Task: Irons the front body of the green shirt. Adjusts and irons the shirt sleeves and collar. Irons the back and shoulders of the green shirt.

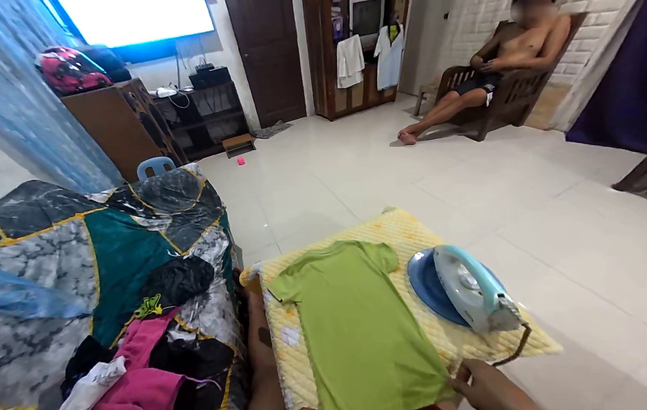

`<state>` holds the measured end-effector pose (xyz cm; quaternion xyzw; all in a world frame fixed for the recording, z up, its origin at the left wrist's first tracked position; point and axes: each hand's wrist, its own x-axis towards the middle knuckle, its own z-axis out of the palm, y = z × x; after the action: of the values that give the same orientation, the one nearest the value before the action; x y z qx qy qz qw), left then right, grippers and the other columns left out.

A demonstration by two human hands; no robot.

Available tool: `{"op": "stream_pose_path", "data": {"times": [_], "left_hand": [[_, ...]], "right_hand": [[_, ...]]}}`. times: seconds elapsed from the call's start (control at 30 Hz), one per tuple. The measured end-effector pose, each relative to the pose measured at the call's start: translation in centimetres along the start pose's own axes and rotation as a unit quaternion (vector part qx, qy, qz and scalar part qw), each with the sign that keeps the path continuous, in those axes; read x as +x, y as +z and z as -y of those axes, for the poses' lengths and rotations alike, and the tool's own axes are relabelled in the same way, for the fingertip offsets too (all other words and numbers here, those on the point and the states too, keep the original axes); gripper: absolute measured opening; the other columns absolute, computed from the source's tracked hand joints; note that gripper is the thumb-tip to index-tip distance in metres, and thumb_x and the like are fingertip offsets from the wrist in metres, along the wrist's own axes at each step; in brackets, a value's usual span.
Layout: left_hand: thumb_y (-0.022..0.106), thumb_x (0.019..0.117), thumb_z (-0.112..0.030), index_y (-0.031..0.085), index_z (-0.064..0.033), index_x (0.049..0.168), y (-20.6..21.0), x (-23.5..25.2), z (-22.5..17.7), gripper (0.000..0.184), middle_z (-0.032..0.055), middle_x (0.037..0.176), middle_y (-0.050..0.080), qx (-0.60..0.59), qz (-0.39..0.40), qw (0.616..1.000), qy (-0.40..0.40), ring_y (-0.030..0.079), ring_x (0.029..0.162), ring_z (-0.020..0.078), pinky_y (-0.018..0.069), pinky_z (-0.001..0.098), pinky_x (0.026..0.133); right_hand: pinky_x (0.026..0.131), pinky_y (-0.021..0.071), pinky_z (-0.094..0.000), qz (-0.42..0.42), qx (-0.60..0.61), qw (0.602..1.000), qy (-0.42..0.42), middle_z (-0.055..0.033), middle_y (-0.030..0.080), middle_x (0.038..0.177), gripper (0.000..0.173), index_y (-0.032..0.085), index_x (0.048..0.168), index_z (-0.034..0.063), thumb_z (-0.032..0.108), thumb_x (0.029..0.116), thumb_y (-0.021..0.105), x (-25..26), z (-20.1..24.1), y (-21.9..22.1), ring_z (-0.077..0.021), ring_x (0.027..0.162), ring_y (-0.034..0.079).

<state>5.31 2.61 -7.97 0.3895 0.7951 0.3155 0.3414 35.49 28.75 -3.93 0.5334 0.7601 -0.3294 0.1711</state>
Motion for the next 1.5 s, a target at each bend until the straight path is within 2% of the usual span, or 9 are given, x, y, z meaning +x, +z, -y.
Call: {"op": "stream_pose_path", "data": {"times": [0.17, 0.27, 0.37, 0.53, 0.77, 0.9, 1.07, 1.33, 1.5], "left_hand": [[0.072, 0.0928, -0.043, 0.072, -0.0031, 0.108, -2.5, 0.8, -0.8, 0.043, 0.0164, 0.093, 0.073, 0.056, 0.071, 0.995, -0.043, 0.072, 0.087, 0.0322, 0.0568, 0.0577, 0.083], [0.061, 0.0979, -0.050, 0.069, -0.0122, 0.120, -4.1, 4.7, -3.2, 0.044, 0.0093, 0.094, 0.074, 0.076, -0.022, 0.995, -0.065, 0.073, 0.088, 0.0271, 0.0588, 0.0553, 0.083], [0.057, 0.1010, -0.042, 0.066, -0.0139, 0.129, -3.5, 9.1, -6.2, 0.041, 0.0083, 0.119, 0.071, 0.126, -0.106, 0.986, 0.016, 0.069, 0.110, 0.0260, 0.0558, 0.0514, 0.095], [0.057, 0.0993, -0.040, 0.051, -0.0205, 0.150, -1.0, 15.8, -7.6, 0.054, 0.0077, 0.161, 0.040, 0.230, -0.115, 0.963, 0.075, 0.037, 0.150, 0.0299, 0.0333, 0.0585, 0.117], [0.032, 0.0996, -0.069, 0.027, -0.0161, 0.164, 0.4, 17.4, -3.0, 0.083, 0.0130, 0.173, 0.011, 0.258, -0.107, 0.960, -0.023, 0.005, 0.159, 0.0379, 0.0012, 0.0667, 0.124], [0.034, 0.1000, -0.068, 0.026, -0.0152, 0.164, -0.6, 14.7, -1.0, 0.083, 0.0162, 0.172, 0.012, 0.241, -0.136, 0.959, -0.062, 0.006, 0.159, 0.0390, 0.0038, 0.0736, 0.120], [0.027, 0.1014, -0.068, 0.017, -0.0173, 0.166, -0.6, 11.0, 1.4, 0.083, 0.0075, 0.174, 0.007, 0.227, -0.155, 0.959, -0.070, 0.004, 0.159, 0.0371, 0.0087, 0.0763, 0.118], [0.025, 0.1084, -0.044, 0.015, -0.0173, 0.166, -1.1, 8.9, 2.2, 0.065, -0.0018, 0.174, 0.008, 0.226, -0.141, 0.962, -0.058, 0.023, 0.157, 0.0258, 0.0360, 0.0593, 0.116], [0.029, 0.1095, -0.034, 0.022, -0.0179, 0.165, -1.2, 9.1, 2.4, 0.059, -0.0039, 0.174, 0.011, 0.200, -0.141, 0.968, -0.065, 0.034, 0.153, 0.0286, 0.0427, 0.0598, 0.109]], "right_hand": [[0.087, 0.0534, -0.0683, -0.209, 0.052, 0.976, -0.040, -0.0256, 0.071, 0.101, 0.038, 0.069, 0.117, -0.0004, 0.032, 0.0983, 0.069, -2.4, 2.2, -8.0, -0.0438, 0.094, 0.070], [0.083, 0.0527, -0.0714, -0.339, 0.084, 0.937, -0.027, -0.0277, 0.071, 0.102, 0.038, 0.067, 0.123, 0.0012, 0.030, 0.0985, 0.068, -1.2, 4.9, -13.0, -0.0470, 0.094, 0.070], [0.092, 0.0492, -0.0730, -0.351, 0.046, 0.935, 0.012, -0.0351, 0.065, 0.119, 0.048, 0.061, 0.131, -0.0022, 0.030, 0.0964, 0.071, 3.3, 5.7, -15.5, -0.0540, 0.113, 0.063], [0.095, 0.0478, -0.0740, -0.327, -0.025, 0.943, 0.066, -0.0377, 0.056, 0.135, 0.062, 0.059, 0.138, 0.0016, 0.034, 0.0893, 0.079, 6.2, 5.9, -15.5, -0.0580, 0.124, 0.055], [0.092, 0.0534, -0.0685, -0.271, -0.034, 0.958, 0.085, -0.0312, 0.067, 0.121, 0.070, 0.042, 0.149, 0.0032, 0.022, 0.0902, 0.074, 7.5, 4.9, -15.7, -0.0490, 0.113, 0.067], [0.088, 0.0552, -0.0682, -0.288, -0.068, 0.952, 0.080, -0.0314, 0.067, 0.117, 0.081, 0.035, 0.153, 0.0030, 0.018, 0.0844, 0.075, 3.7, 11.1, -12.9, -0.0496, 0.107, 0.068], [0.090, 0.0550, -0.0662, -0.250, -0.056, 0.964, -0.073, -0.0261, 0.066, 0.123, 0.064, 0.040, 0.154, 0.0143, 0.027, 0.0963, 0.064, 0.7, 20.1, -8.3, -0.0458, 0.109, 0.068], [0.090, 0.0575, -0.0598, -0.104, -0.088, 0.962, -0.237, -0.0222, 0.065, 0.125, 0.054, 0.041, 0.157, 0.0251, 0.033, 0.1045, 0.051, 5.2, 31.5, 3.0, -0.0398, 0.109, 0.069], [0.088, 0.0576, -0.0596, -0.105, -0.112, 0.947, -0.281, -0.0183, 0.069, 0.119, 0.047, 0.046, 0.150, 0.0213, 0.032, 0.1049, 0.050, 9.8, 36.1, 2.9, -0.0379, 0.108, 0.070]]}}
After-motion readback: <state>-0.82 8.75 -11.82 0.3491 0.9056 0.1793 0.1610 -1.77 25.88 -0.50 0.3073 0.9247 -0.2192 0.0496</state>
